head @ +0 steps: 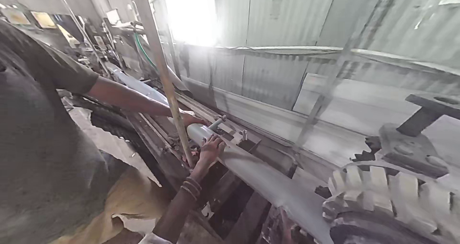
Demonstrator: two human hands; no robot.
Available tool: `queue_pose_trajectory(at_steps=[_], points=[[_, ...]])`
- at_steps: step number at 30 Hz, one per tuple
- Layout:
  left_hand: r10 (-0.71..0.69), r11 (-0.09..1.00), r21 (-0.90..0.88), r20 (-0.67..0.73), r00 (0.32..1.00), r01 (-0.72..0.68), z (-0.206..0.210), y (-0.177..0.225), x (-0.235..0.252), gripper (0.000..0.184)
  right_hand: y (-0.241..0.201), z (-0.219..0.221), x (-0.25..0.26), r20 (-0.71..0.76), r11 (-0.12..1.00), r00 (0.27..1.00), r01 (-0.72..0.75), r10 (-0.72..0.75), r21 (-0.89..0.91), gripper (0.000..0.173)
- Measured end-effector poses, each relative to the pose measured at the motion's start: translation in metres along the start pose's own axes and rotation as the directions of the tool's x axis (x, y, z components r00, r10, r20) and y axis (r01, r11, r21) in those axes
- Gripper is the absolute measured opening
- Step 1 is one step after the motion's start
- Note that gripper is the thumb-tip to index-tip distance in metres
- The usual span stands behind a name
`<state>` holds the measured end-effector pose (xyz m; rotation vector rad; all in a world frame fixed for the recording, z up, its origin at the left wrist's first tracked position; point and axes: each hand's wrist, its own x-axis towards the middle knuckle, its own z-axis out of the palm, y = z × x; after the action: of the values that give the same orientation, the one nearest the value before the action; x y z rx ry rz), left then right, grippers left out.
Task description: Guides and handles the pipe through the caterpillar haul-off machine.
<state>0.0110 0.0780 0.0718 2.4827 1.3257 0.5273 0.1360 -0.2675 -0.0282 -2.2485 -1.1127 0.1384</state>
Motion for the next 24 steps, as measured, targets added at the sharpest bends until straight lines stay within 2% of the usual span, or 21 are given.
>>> queue_pose_trajectory(at_steps=[2, 8, 10, 14, 19, 24], points=[[-0.010, 1.000, -0.016, 0.000, 1.000, 0.010, 0.001, 0.002, 0.000, 0.046, 0.004, 0.002, -0.001, -0.038, 1.000, 0.999, 0.017, -0.017, -0.006, 0.065], [-0.009, 1.000, 0.002, 0.050, 0.999, 0.009, 0.005, -0.001, -0.010, 0.067, -0.010, -0.016, -0.002, 0.079, 0.998, 0.996, -0.052, 0.048, 0.044, 0.069], [-0.009, 1.000, 0.003, 0.073, 0.997, 0.009, 0.004, 0.000, -0.011, 0.069, -0.006, -0.010, -0.002, 0.000, 0.998, 1.000, -0.002, 0.002, 0.066, 0.066], [-0.010, 1.000, 0.002, 0.069, 0.998, 0.010, 0.005, 0.001, -0.016, 0.069, -0.007, -0.010, -0.004, -0.047, 0.999, 0.999, 0.011, -0.009, 0.046, 0.062], [0.003, 0.998, 0.055, 0.085, 0.996, -0.008, 0.001, 0.007, -0.019, 0.064, 0.003, -0.004, -0.005, 0.014, 0.999, 1.000, -0.005, 0.004, 0.043, 0.067], [0.097, 0.966, 0.215, 0.221, 0.970, -0.146, -0.011, 0.011, -0.020, 0.067, -0.011, -0.022, -0.003, 0.104, 0.995, 0.994, -0.050, 0.041, 0.086, 0.070]])
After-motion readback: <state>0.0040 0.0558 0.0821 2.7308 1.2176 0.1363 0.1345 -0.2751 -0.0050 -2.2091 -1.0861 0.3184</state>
